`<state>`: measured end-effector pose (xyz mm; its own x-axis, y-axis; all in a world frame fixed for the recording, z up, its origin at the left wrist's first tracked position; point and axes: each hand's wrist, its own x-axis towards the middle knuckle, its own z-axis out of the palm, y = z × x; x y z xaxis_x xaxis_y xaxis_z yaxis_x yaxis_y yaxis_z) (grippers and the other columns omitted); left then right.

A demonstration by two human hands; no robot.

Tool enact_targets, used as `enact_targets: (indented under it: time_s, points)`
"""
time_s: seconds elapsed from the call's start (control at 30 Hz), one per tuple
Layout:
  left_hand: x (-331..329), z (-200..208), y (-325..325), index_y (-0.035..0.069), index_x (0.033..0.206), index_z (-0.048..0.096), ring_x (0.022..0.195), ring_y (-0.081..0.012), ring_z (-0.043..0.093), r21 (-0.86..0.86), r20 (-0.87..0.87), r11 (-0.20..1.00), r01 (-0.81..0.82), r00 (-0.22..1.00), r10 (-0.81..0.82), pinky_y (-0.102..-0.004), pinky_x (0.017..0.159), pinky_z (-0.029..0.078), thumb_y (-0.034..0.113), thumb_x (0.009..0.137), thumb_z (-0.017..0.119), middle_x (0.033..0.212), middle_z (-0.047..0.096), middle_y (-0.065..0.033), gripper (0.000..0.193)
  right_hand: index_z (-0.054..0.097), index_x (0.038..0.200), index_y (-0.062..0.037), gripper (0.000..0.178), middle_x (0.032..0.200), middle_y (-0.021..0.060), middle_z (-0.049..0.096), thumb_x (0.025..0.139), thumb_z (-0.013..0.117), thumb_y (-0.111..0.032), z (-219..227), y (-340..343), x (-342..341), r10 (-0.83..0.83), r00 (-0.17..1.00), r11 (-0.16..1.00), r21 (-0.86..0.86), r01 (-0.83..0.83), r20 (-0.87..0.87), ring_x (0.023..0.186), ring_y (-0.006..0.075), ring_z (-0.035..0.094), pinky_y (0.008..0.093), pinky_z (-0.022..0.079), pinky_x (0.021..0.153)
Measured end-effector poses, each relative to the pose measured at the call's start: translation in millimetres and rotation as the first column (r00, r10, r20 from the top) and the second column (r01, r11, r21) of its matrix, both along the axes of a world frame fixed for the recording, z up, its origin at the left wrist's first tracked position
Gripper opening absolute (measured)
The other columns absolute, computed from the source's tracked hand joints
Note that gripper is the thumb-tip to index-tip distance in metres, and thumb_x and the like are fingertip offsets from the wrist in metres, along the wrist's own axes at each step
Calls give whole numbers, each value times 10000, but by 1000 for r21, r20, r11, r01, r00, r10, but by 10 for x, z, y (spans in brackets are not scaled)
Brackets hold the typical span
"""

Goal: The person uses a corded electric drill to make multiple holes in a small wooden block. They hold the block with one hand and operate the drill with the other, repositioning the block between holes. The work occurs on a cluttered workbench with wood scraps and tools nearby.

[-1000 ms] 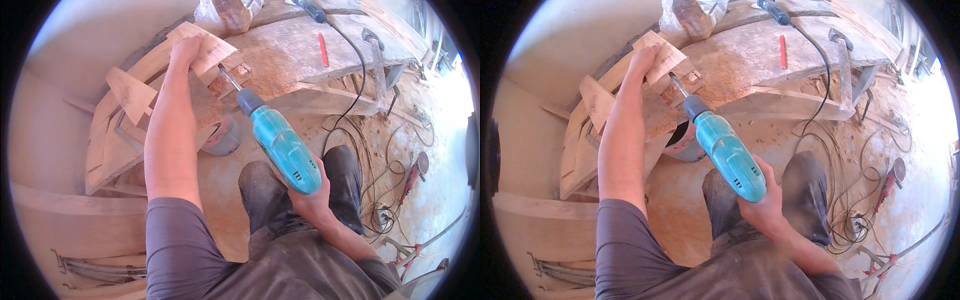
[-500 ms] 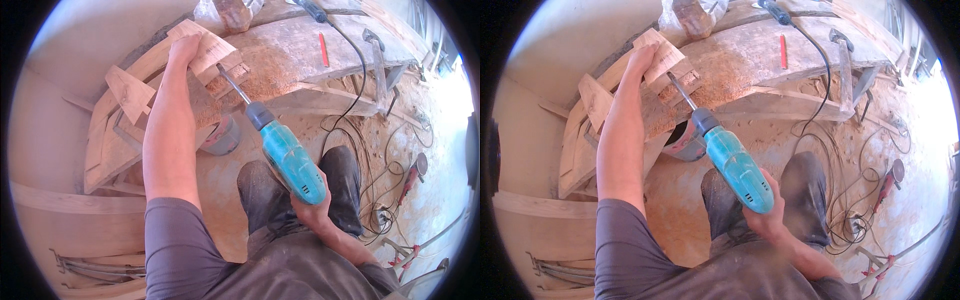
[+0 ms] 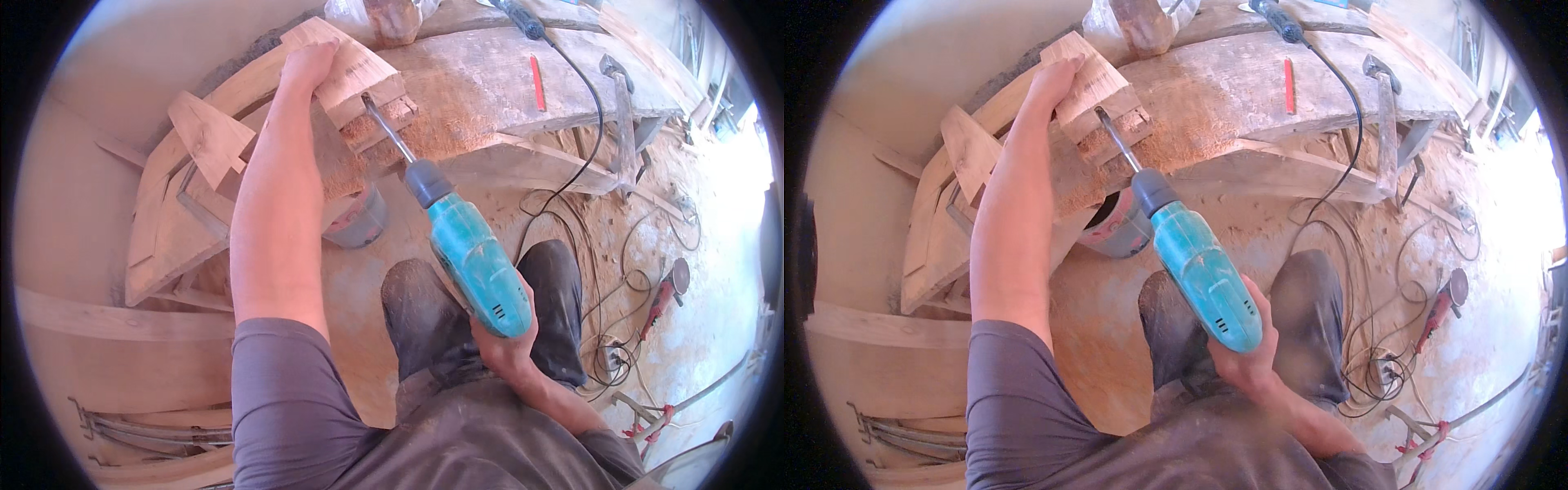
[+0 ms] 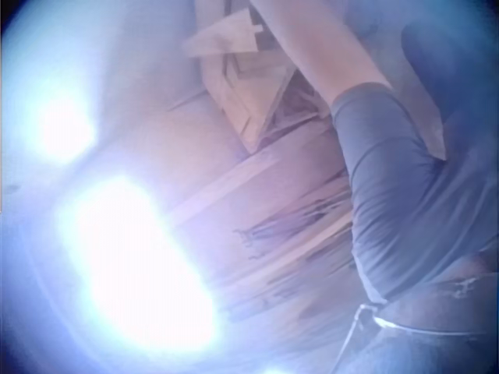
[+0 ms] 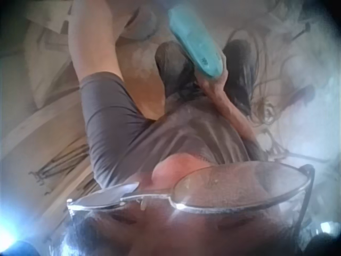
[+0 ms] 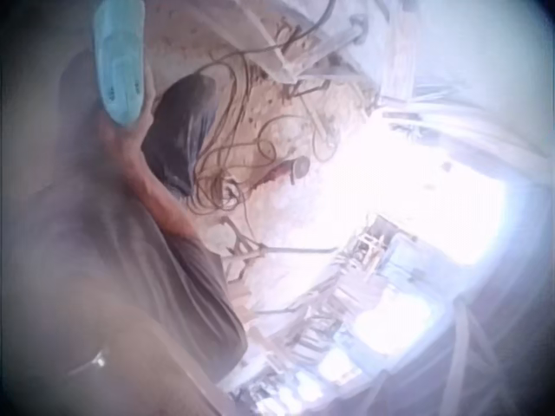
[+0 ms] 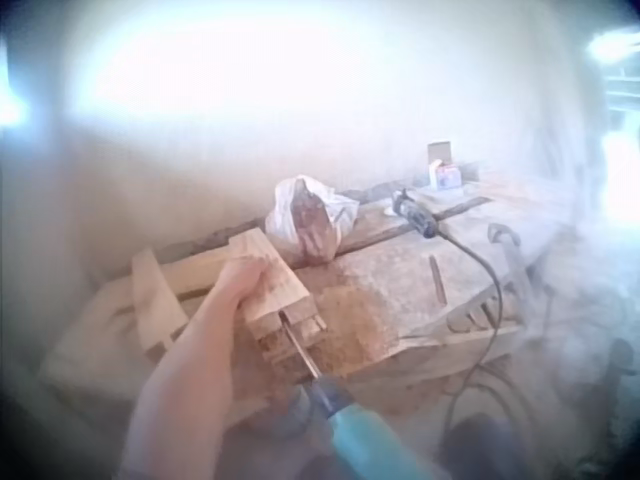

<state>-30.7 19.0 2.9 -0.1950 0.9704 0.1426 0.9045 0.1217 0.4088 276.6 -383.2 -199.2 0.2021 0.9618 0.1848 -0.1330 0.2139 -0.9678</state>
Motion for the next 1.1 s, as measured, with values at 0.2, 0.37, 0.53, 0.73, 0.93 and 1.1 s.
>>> enact_targets:
  time_s: [0.2, 0.37, 0.53, 0.73, 0.93, 1.1]
  points:
    - [-41, -103, 122, 97, 1433, 662, 1401, -376, 562, 74, -27, 997, 28, 999, -26, -482, 1180, 394, 590, 1015, 466, 1500, 614, -197, 675, 417, 1573, -49, 847, 1401, 101, 629, 821, 730, 184, 33, 66, -57, 5, 1000, 998, 59, -6, 18, 1237, 194, 642, 340, 536, 1042]
    - [-78, -92, 105, 88, 1425, 665, 1390, -381, 570, 68, -8, 997, 33, 999, -33, -486, 1180, 396, 583, 1012, 474, 1504, 612, -193, 673, 431, 1567, -75, 834, 1380, 92, 642, 827, 760, 125, 89, 156, -105, -92, 966, 992, 105, 68, 241, 1228, 201, 647, 349, 534, 1044]
    - [-41, -116, 131, 91, 1420, 669, 1403, -370, 559, 82, -17, 996, 37, 999, -35, -479, 1180, 397, 577, 1017, 465, 1500, 616, -187, 663, 458, 1544, -92, 786, 1347, 105, 671, 841, 788, 30, 81, 183, -101, -46, 980, 999, 37, 40, 191, 1222, 207, 668, 339, 525, 1040]
    - [-142, -135, 165, 102, 1416, 674, 1401, -358, 563, 79, -145, 995, 65, 988, -53, -474, 1175, 401, 560, 1025, 442, 1502, 621, -159, 645, 458, 1533, -76, 742, 1316, 156, 706, 852, 742, 10, 588, 18, 84, 74, 944, 988, -151, -26, 320, 1238, 229, 685, 351, 516, 1054]
    - [144, 55, -156, 104, 1401, 681, 1373, -343, 589, 33, 8, 999, -22, 1000, 22, -465, 1148, 426, 576, 1031, 428, 1476, 638, -166, 651, 454, 1545, -78, 753, 1292, 179, 729, 850, 731, 3, 747, -77, 210, 86, 920, 984, -174, -20, 382, 1213, 242, 709, 353, 519, 1046]
    - [71, 23, -107, 90, 1402, 674, 1323, -369, 622, 45, -41, 999, 6, 999, -4, -465, 1124, 453, 572, 1039, 423, 1466, 644, -171, 654, 467, 1535, -29, 756, 1297, 166, 728, 839, 759, 14, 773, -254, 364, 39, 953, 996, -85, -14, 302, 1188, 228, 711, 348, 523, 1038]
